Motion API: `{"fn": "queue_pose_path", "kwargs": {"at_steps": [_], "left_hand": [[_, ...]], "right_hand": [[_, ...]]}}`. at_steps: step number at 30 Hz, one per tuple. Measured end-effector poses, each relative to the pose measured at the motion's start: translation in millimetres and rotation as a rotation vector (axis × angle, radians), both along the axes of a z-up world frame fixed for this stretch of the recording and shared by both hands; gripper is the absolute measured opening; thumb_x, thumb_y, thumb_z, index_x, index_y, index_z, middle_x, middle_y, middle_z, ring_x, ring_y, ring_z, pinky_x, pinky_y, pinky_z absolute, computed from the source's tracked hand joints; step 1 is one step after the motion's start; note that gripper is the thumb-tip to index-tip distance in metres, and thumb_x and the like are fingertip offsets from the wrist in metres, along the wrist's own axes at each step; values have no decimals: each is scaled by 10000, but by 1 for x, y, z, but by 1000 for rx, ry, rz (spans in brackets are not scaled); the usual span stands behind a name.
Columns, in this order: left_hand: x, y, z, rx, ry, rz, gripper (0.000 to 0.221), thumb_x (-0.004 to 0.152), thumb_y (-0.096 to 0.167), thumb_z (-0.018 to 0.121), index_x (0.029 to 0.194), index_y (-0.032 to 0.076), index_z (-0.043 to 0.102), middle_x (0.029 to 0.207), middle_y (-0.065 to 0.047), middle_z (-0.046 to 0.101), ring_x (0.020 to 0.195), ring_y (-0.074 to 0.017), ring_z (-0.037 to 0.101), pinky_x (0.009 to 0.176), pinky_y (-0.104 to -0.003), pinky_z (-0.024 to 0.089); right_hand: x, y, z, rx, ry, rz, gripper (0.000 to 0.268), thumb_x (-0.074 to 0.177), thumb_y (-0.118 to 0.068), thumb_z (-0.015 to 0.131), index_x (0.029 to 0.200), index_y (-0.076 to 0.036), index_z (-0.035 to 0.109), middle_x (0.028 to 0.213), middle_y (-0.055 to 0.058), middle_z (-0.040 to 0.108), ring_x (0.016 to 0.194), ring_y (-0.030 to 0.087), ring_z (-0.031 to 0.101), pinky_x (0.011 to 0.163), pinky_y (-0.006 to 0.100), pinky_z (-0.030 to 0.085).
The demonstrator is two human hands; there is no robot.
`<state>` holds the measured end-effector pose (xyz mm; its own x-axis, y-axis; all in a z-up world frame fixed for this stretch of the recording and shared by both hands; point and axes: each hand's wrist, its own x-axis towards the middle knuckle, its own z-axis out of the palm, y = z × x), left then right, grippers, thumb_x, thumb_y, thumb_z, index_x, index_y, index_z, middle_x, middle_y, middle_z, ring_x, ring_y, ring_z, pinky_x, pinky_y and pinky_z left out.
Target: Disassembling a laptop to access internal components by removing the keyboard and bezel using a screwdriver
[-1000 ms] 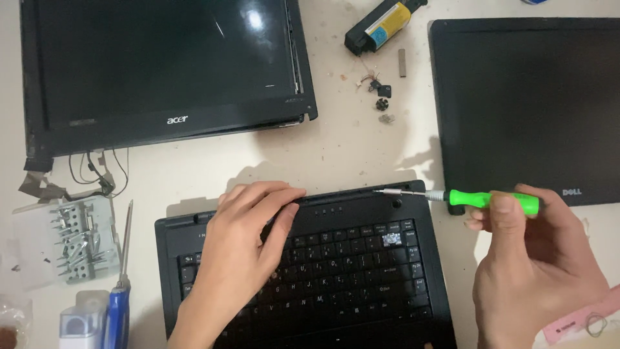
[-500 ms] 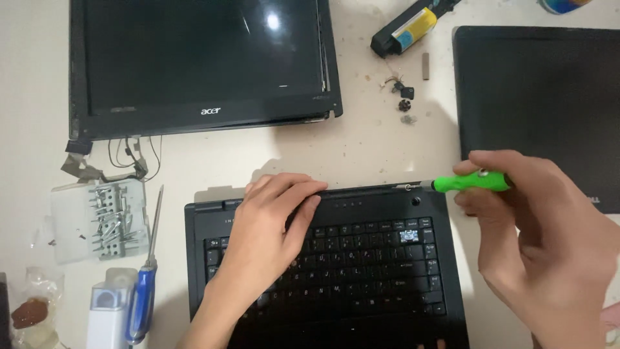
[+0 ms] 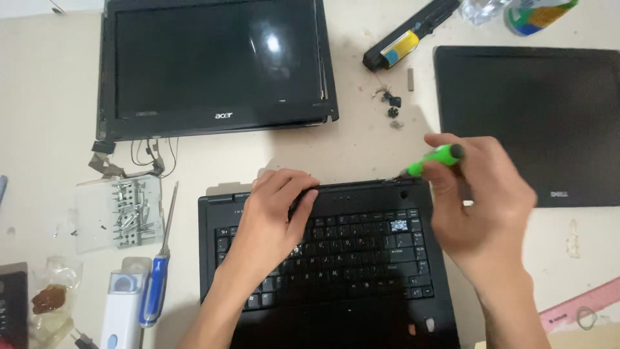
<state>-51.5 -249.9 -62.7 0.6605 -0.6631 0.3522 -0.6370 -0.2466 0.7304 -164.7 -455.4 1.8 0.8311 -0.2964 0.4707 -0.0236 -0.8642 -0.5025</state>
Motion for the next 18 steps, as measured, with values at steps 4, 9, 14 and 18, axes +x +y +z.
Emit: {"fn": "queue_pose_path", "kwargs": {"at_steps": [4,9,14,18], "left_hand": [[-1,0,-3,-2,-14,-10,133,974,87,551,1022,16,652,971,-92,640,873,-277,597,831,-423,439],[-3,1,1,33,30,4,141,974,107,546,987,36,667,959,-60,645,906,-238,598,879,-404,421],[-15,-6,9,90,-145,59,195,884,77,603,1069,83,666,1069,-97,639,1026,-320,577,872,-434,442],[-66,-7,39,114,-20,-99,466,870,39,578,1334,80,562,1320,-146,565,1231,-338,518,960,-485,396]], "right_hand": [[0,-1,-3,-10,44,18,243,1045,-51,498,1232,46,619,984,119,647,875,265,630,760,358,466],[-2,-6,-16,44,-18,141,407,929,182,440,1233,-32,607,1076,100,669,985,254,671,864,341,516],[-3,4,-27,42,-108,93,293,930,118,456,1041,15,706,951,131,645,723,259,641,666,353,526],[-58,36,-40,259,149,-316,315,869,-11,456,1095,-63,670,1036,138,676,986,315,625,894,407,461]]}}
